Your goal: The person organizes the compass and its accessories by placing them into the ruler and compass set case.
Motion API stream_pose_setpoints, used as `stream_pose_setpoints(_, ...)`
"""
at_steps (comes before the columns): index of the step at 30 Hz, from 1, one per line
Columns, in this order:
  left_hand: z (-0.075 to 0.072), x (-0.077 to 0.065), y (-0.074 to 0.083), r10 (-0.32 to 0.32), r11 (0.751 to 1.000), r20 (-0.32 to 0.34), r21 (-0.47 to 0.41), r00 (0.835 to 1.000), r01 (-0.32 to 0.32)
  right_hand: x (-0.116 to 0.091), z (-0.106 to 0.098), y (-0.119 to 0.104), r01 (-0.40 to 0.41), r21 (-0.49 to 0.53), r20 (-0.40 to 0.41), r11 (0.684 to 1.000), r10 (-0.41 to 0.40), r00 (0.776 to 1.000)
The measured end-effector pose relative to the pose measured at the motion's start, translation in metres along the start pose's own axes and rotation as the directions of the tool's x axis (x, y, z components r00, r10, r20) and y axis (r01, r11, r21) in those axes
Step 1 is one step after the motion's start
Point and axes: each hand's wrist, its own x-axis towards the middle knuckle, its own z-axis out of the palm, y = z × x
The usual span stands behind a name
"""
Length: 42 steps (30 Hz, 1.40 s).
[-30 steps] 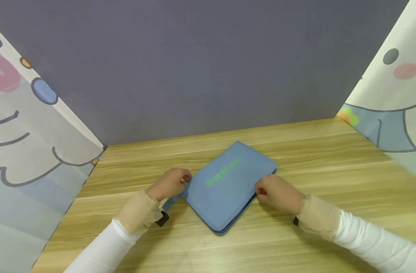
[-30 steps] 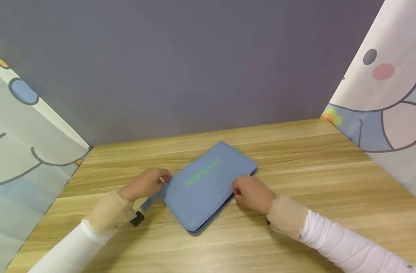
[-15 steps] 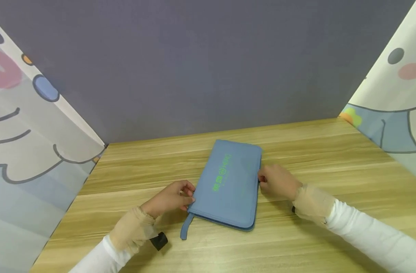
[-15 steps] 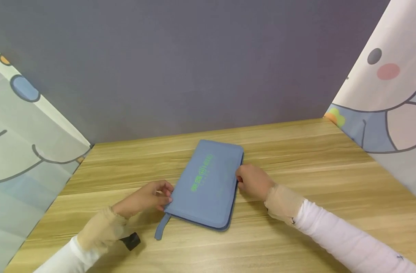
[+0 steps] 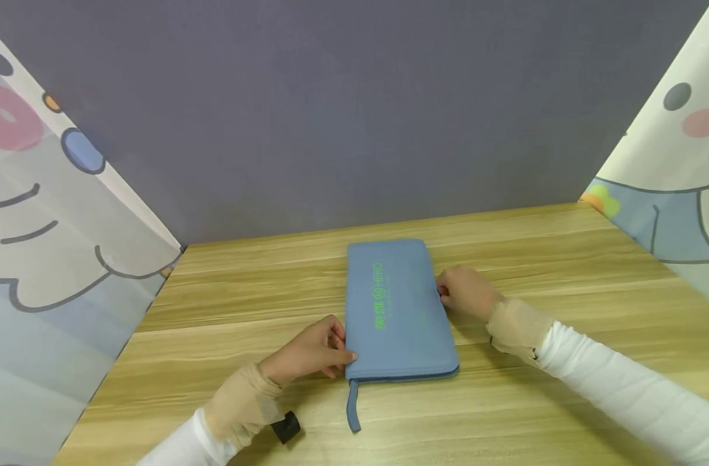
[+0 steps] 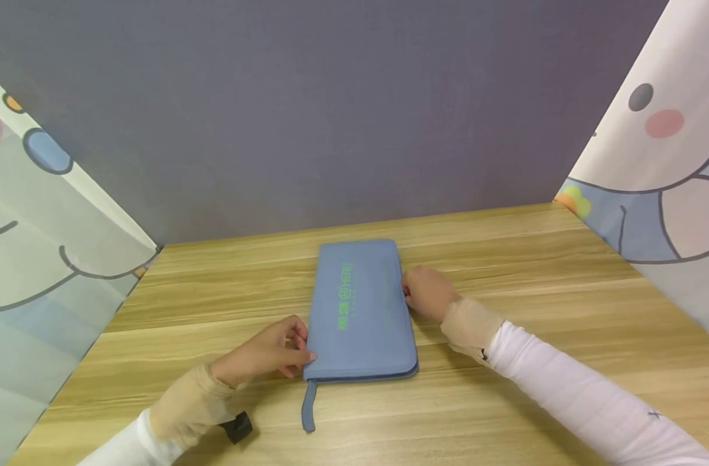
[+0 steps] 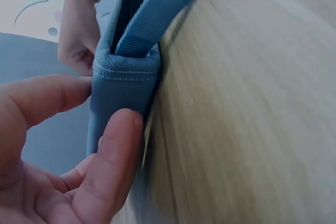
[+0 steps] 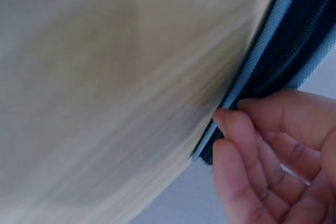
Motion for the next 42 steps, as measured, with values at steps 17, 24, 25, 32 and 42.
stream_pose_setpoints(17,0.004,0.008,0.005,0.169,0.924,-0.132,0.366,0.977,-0.11,0.007,0.0,0.006,0.002,0.016,0.015,1.0,-0.002,1.0)
stream_pose_setpoints(24,0.002,0.026,0.014,0.533,0.529,0.024,0.771,0.846,-0.355,0.006,-0.003,0.004,0.028,0.025,0.028,0.999,-0.029,0.999)
stream_pose_setpoints(25,0.002,0.029,0.016,0.541,0.495,0.076,0.777,0.838,-0.39,0.006,-0.004,0.005,0.027,0.022,0.032,0.999,-0.028,0.999)
stream_pose_setpoints(32,0.001,0.038,0.022,0.464,0.393,0.27,0.791,0.844,-0.469,0.006,-0.003,0.007,0.031,0.023,0.051,0.999,-0.033,0.998)
stream_pose_setpoints(42,-0.002,0.046,0.037,0.38,0.347,0.338,0.811,0.861,-0.471,0.002,-0.006,0.011,0.063,0.047,0.07,0.997,-0.066,0.995)
